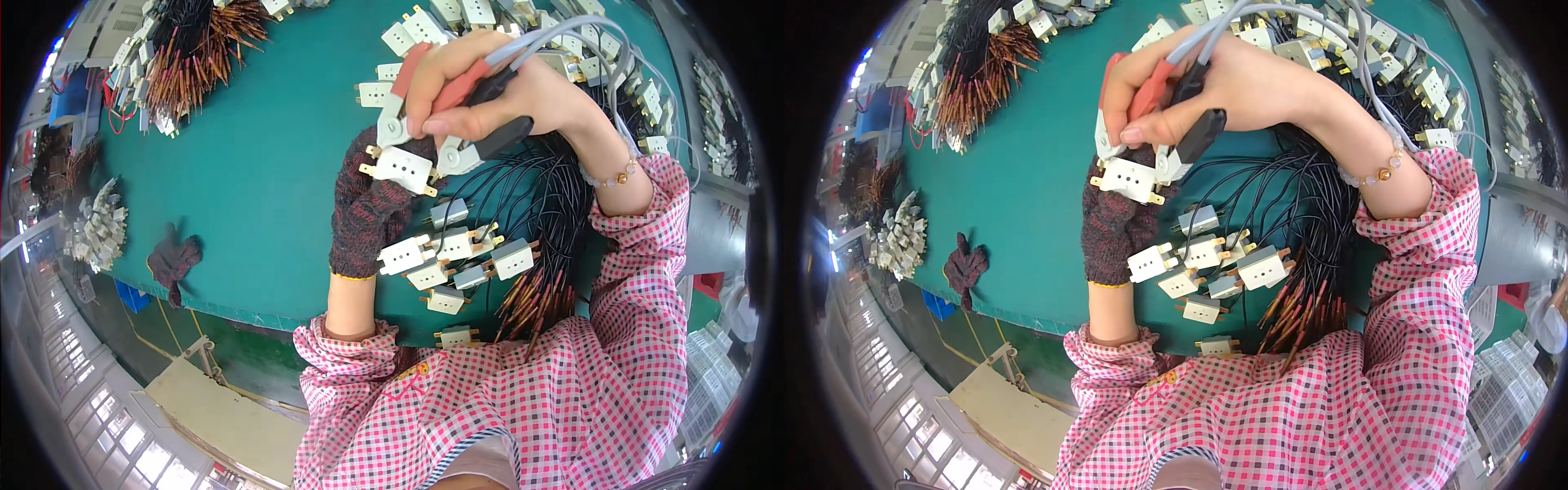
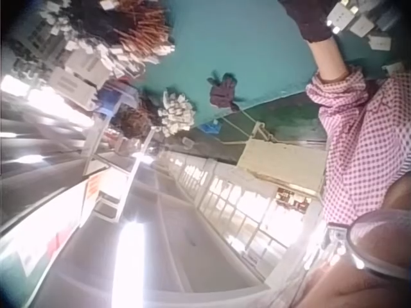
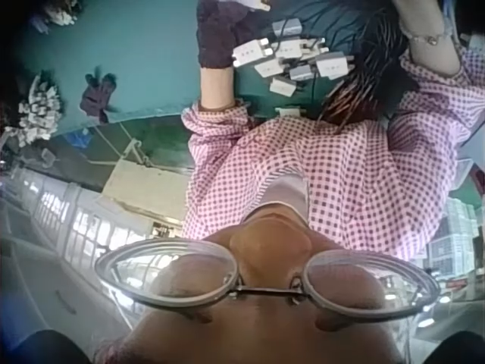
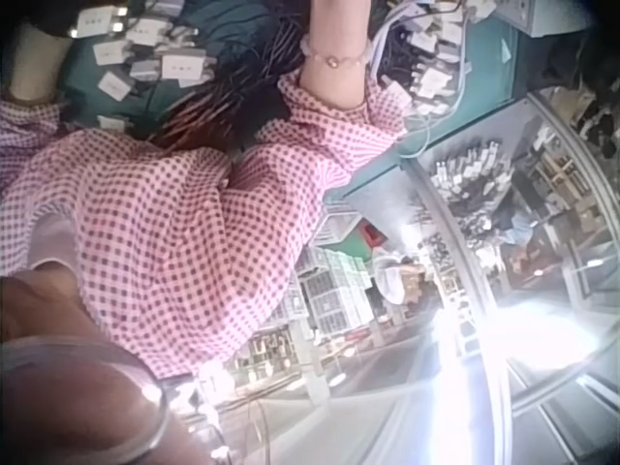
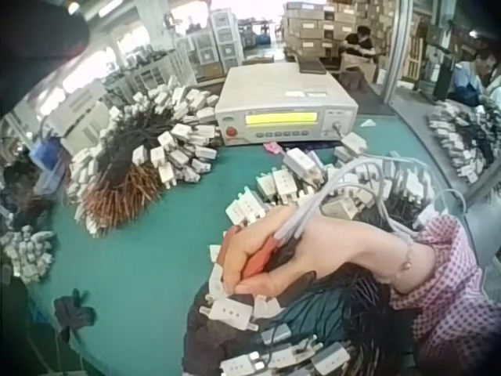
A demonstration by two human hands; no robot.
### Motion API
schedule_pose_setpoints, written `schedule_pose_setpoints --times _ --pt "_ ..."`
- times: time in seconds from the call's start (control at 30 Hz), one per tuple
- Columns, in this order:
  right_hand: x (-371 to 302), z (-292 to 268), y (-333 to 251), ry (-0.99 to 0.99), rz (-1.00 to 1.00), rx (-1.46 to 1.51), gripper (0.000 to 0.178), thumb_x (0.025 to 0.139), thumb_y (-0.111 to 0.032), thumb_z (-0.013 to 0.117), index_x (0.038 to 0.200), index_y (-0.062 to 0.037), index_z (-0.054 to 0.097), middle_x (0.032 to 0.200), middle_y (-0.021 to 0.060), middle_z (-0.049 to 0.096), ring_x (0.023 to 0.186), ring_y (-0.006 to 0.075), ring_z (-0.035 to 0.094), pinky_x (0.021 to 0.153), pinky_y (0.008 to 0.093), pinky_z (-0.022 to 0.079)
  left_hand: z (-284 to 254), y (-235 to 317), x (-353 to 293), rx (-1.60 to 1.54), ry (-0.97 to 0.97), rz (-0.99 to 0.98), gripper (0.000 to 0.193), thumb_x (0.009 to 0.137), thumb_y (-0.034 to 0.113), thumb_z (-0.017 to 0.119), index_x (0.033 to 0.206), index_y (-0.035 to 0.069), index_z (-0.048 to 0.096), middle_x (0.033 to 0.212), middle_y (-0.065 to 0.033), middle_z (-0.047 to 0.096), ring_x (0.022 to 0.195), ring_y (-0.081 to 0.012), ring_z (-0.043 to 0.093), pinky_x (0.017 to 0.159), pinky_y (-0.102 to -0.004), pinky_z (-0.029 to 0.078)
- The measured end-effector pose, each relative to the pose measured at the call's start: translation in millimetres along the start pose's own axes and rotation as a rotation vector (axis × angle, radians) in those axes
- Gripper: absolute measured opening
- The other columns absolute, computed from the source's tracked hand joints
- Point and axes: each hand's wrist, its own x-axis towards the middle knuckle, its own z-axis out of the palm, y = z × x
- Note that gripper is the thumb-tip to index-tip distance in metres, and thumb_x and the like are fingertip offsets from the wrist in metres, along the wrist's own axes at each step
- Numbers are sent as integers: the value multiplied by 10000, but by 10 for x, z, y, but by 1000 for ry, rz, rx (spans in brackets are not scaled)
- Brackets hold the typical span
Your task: Assembling and inspecting individual connectors on a large electrical wiring harness at a workstation.
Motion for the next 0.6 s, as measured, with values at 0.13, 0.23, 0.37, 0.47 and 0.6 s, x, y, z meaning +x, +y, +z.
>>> schedule_pose_setpoints --times 0.13,0.23,0.37,0.47,0.6 --pt "-8 2 41 -1 11 -38 132 747 -90 698 829 10 670 784 90 636 781 178 578 759 297 461 147 95 -20 165 79 -47 604 756 140 719 1282 32 442 1193 -112 544 1058 -232 558 872 -382 492" --pt "4 -20 -2 -14 57 -50 137 747 -91 696 831 13 669 760 88 634 781 188 579 772 316 460 43 47 12 243 64 -44 579 767 150 709 1273 33 454 1181 -103 552 1043 -212 559 873 -342 478" --pt "-2 -38 61 -27 -9 -79 133 748 -90 693 830 11 671 738 85 631 776 187 577 769 318 461 190 76 -48 195 129 -20 564 770 141 701 1269 33 460 1175 -99 556 1048 -208 557 876 -335 474" --pt "4 -31 65 -27 -14 -85 131 745 -89 694 829 9 672 733 84 630 769 187 575 757 311 461 49 8 -25 84 54 -12 561 774 127 691 1274 33 456 1186 -101 550 1059 -213 553 884 -343 471" --pt "5 -37 46 -30 12 -86 135 743 -94 694 826 10 670 733 84 628 764 186 572 736 308 461 63 21 -32 81 62 -36 559 780 110 678 1284 36 449 1206 -105 540 1081 -225 543 897 -353 465"
